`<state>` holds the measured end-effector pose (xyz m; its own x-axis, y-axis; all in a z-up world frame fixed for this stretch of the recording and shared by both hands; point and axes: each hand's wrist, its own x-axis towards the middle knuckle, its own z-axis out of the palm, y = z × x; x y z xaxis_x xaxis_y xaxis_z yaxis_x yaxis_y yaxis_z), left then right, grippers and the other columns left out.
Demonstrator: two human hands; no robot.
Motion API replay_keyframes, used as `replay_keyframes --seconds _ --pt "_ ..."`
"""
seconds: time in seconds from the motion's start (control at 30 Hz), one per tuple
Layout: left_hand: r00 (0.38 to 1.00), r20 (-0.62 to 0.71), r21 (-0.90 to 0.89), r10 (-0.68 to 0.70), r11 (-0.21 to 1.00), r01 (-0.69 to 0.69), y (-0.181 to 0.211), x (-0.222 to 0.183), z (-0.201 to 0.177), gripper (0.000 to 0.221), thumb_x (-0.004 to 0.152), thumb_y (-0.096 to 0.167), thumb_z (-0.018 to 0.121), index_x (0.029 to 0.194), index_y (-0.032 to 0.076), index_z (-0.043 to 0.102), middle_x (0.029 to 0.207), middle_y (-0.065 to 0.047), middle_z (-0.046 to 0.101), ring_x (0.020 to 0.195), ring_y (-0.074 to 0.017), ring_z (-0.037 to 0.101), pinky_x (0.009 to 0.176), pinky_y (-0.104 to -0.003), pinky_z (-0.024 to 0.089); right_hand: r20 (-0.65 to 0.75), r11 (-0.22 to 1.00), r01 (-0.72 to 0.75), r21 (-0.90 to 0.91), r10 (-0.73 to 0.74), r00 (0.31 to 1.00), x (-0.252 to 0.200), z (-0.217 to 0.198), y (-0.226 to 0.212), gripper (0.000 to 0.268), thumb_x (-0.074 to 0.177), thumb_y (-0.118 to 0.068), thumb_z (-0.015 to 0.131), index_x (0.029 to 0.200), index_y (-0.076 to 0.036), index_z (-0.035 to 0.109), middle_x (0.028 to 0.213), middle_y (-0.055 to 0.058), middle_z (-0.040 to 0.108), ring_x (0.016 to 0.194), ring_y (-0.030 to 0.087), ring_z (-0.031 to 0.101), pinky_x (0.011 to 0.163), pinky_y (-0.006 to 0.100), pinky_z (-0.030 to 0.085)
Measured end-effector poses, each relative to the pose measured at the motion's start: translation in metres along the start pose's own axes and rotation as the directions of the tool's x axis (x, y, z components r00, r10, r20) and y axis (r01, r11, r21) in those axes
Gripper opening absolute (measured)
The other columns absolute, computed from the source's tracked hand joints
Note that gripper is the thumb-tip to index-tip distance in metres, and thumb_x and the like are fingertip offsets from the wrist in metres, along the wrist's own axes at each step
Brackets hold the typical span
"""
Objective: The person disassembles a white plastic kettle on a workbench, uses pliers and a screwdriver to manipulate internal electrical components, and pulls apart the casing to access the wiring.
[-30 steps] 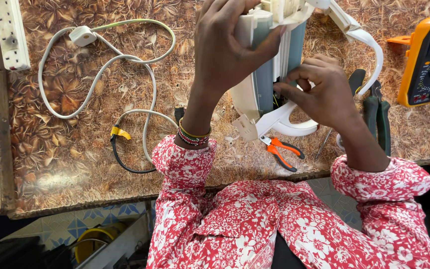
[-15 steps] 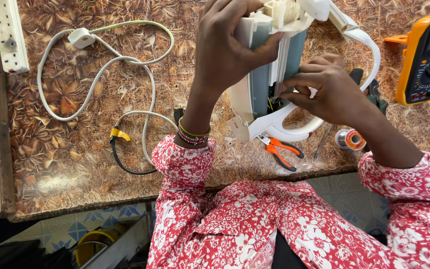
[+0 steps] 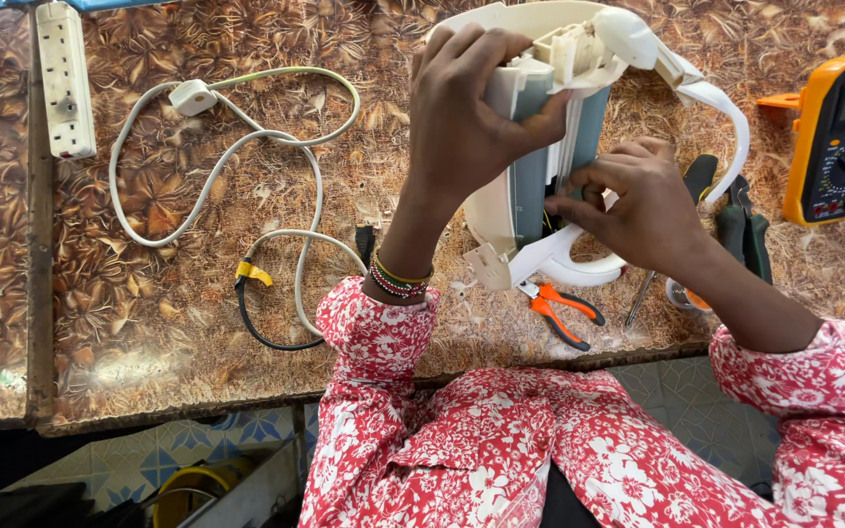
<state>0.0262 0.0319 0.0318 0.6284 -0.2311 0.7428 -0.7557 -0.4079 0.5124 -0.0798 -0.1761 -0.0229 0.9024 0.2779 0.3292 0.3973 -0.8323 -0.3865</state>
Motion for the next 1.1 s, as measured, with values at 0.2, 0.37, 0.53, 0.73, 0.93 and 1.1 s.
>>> replay_keyframes --seconds 0.2,0.37,0.53,0.73,0.93,1.1 --pt "1.0 -0.016 -0.005 0.018 1.0 -0.019 -0.005 0.001 -0.002 0.043 0.071 0.038 0.088 0.096 0.009 0.068 0.088 -0.004 0.067 0.087 -0.0283 0.06 0.081 -0.041 0.048 0.128 0.879 -0.294 0.376 0.265 0.956 0.014 -0.021 -0.019 0.023 0.092 -0.024 0.085 0.081 -0.011 0.071 0.088 0.0 0.073 0.08 0.012 0.062 0.073 0.031 0.047" --pt "1.0 -0.008 -0.024 0.012 1.0 -0.012 -0.011 0.001 -0.004 0.041 0.072 0.035 0.088 0.095 0.01 0.066 0.088 -0.002 0.067 0.085 -0.0272 0.059 0.082 -0.04 0.046 0.202 0.905 -0.236 0.353 0.173 0.964 0.012 -0.023 -0.001 0.019 0.089 -0.029 0.085 0.083 -0.013 0.075 0.084 -0.003 0.071 0.082 0.012 0.059 0.079 0.031 0.045" --pt "1.0 -0.019 -0.005 0.0 1.0 0.0 -0.007 0.002 -0.003 0.041 0.071 0.038 0.087 0.095 0.011 0.066 0.088 -0.002 0.066 0.087 -0.0274 0.059 0.081 -0.041 0.046 0.157 0.906 -0.13 0.404 0.072 0.985 0.009 -0.018 0.009 0.012 0.091 -0.021 0.081 0.089 -0.009 0.077 0.089 0.001 0.075 0.084 0.015 0.061 0.083 0.033 0.048" --pt "1.0 0.003 -0.019 0.002 1.0 -0.002 -0.007 0.003 -0.003 0.041 0.074 0.039 0.088 0.097 0.012 0.067 0.089 -0.001 0.066 0.087 -0.0271 0.057 0.082 -0.041 0.045 0.119 0.928 0.023 0.371 -0.072 0.99 0.005 -0.021 0.011 0.013 0.096 -0.017 0.074 0.103 -0.006 0.078 0.1 0.007 0.078 0.087 0.02 0.07 0.09 0.037 0.051" --pt "1.0 0.0 -0.054 0.009 0.998 -0.009 -0.013 0.006 -0.009 0.033 0.074 0.029 0.086 0.092 0.01 0.065 0.085 -0.003 0.065 0.083 -0.0254 0.058 0.08 -0.039 0.045 0.082 0.934 0.12 0.337 -0.156 0.984 -0.001 -0.013 0.014 0.018 0.099 -0.013 0.069 0.11 -0.001 0.078 0.108 0.012 0.078 0.092 0.025 0.069 0.097 0.044 0.049" --pt "1.0 -0.028 -0.048 0.0 0.999 -0.001 -0.015 0.007 -0.011 0.031 0.072 0.024 0.086 0.09 0.01 0.066 0.086 -0.003 0.067 0.083 -0.0242 0.06 0.076 -0.038 0.047 -0.044 0.942 0.128 0.311 -0.12 0.992 -0.006 0.001 0.011 0.017 0.101 -0.012 0.072 0.106 0.002 0.079 0.104 0.013 0.078 0.087 0.026 0.068 0.085 0.042 0.054"
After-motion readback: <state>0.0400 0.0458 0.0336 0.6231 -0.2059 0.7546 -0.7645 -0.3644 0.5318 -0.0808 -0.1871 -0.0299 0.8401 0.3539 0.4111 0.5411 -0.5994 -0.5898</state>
